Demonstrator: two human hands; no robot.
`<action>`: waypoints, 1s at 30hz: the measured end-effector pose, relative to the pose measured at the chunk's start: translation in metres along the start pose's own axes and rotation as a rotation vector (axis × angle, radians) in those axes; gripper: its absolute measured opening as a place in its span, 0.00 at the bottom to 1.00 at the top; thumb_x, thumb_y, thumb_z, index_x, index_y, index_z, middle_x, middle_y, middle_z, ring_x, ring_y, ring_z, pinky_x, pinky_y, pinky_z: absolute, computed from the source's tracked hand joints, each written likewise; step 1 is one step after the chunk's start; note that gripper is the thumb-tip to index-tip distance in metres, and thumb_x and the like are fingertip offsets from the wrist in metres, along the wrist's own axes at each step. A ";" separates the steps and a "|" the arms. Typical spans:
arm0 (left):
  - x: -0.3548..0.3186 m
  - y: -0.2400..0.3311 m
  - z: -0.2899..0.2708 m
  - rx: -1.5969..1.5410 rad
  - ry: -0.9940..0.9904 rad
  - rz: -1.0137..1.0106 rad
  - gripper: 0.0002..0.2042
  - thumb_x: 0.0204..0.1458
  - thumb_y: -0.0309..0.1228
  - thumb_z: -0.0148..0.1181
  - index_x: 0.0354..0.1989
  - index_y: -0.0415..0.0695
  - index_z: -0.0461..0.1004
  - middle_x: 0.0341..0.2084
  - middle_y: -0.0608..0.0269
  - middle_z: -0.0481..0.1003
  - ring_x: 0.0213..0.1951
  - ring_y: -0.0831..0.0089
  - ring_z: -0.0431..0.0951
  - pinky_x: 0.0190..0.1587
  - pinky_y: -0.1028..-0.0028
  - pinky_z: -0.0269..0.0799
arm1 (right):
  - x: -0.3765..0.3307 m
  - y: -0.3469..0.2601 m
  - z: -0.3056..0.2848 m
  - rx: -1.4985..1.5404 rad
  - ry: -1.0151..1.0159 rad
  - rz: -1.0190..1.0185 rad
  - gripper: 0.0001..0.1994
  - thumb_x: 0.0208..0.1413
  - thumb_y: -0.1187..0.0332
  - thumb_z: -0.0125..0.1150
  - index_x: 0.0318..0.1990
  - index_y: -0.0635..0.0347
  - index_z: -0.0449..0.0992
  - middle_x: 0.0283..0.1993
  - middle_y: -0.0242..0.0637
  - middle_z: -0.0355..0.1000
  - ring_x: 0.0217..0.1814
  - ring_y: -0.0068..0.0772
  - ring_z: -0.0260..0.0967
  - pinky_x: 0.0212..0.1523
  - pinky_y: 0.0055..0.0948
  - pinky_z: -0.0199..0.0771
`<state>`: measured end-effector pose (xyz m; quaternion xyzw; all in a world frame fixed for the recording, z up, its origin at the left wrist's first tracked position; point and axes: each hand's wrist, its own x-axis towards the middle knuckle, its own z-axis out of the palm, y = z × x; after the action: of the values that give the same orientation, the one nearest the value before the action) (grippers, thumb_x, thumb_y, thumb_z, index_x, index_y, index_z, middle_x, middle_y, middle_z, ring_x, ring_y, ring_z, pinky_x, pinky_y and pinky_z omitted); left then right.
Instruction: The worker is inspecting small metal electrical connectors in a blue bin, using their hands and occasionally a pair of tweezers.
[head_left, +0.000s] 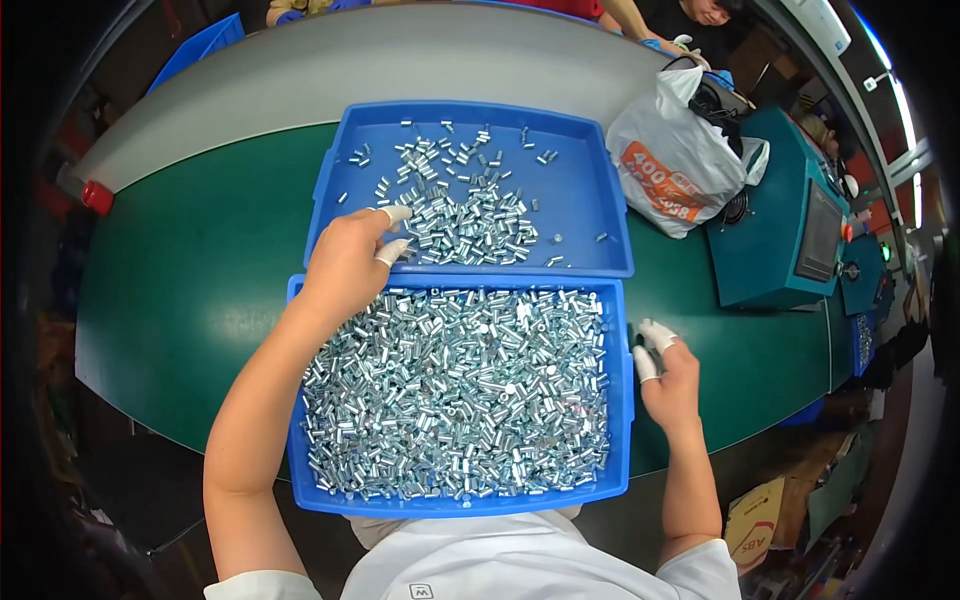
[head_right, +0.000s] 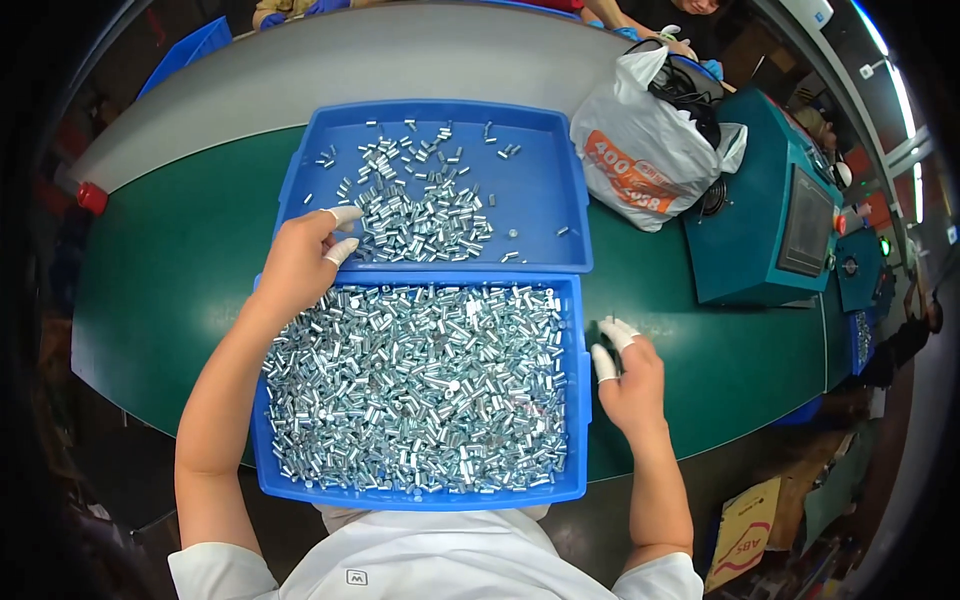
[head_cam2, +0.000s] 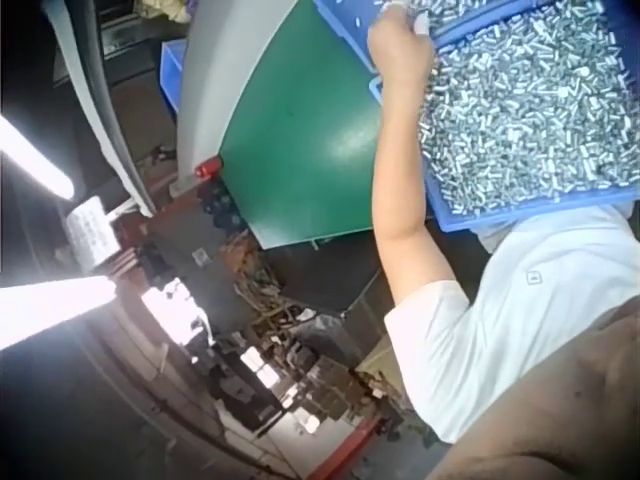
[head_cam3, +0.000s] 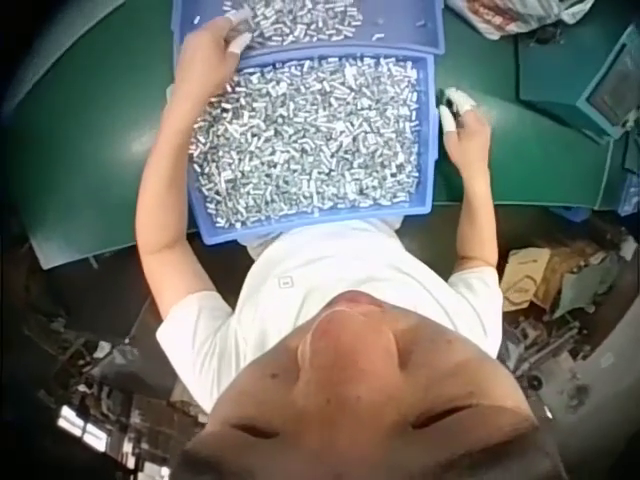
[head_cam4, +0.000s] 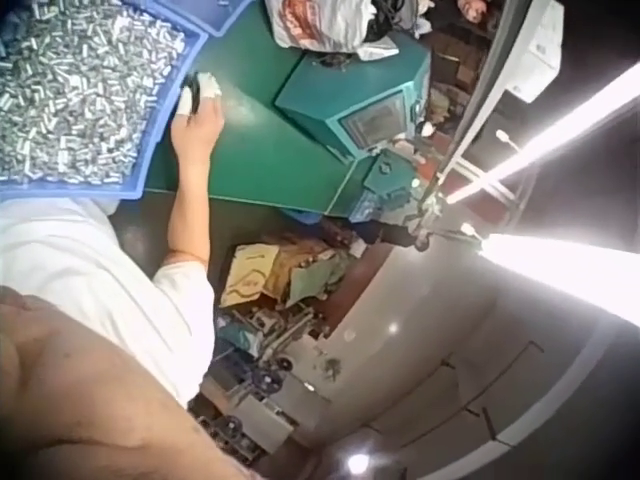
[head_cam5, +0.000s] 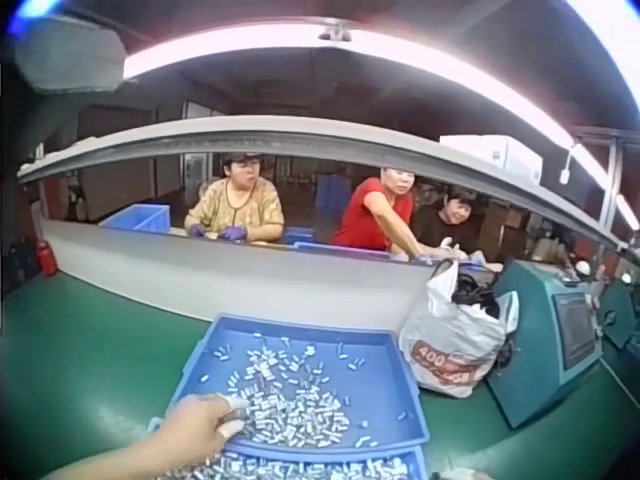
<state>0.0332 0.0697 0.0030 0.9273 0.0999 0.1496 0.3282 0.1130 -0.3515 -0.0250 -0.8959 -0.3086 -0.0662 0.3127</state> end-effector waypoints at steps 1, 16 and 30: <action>0.005 0.000 0.002 0.103 -0.019 0.031 0.14 0.55 0.23 0.67 0.50 0.40 0.80 0.37 0.52 0.82 0.34 0.62 0.83 0.40 0.67 0.79 | -0.003 0.000 -0.002 -0.069 -0.050 -0.005 0.18 0.56 0.76 0.65 0.55 0.66 0.77 0.58 0.52 0.75 0.58 0.54 0.74 0.60 0.42 0.73; 0.102 -0.025 0.057 0.231 -0.451 0.651 0.20 0.60 0.34 0.62 0.62 0.58 0.76 0.68 0.61 0.69 0.70 0.56 0.65 0.70 0.55 0.59 | -0.020 0.011 0.017 0.066 0.098 0.115 0.17 0.55 0.75 0.67 0.54 0.63 0.79 0.63 0.52 0.72 0.65 0.54 0.71 0.66 0.44 0.70; 0.034 -0.006 0.006 0.227 -0.024 0.303 0.16 0.59 0.28 0.63 0.55 0.41 0.77 0.56 0.44 0.76 0.58 0.46 0.75 0.61 0.57 0.70 | -0.006 0.002 0.006 0.177 0.122 0.240 0.10 0.56 0.81 0.65 0.46 0.68 0.82 0.37 0.40 0.79 0.33 0.27 0.76 0.35 0.23 0.76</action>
<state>0.0661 0.0805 0.0024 0.9646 -0.0287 0.1740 0.1962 0.1083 -0.3523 -0.0325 -0.8894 -0.1846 -0.0554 0.4144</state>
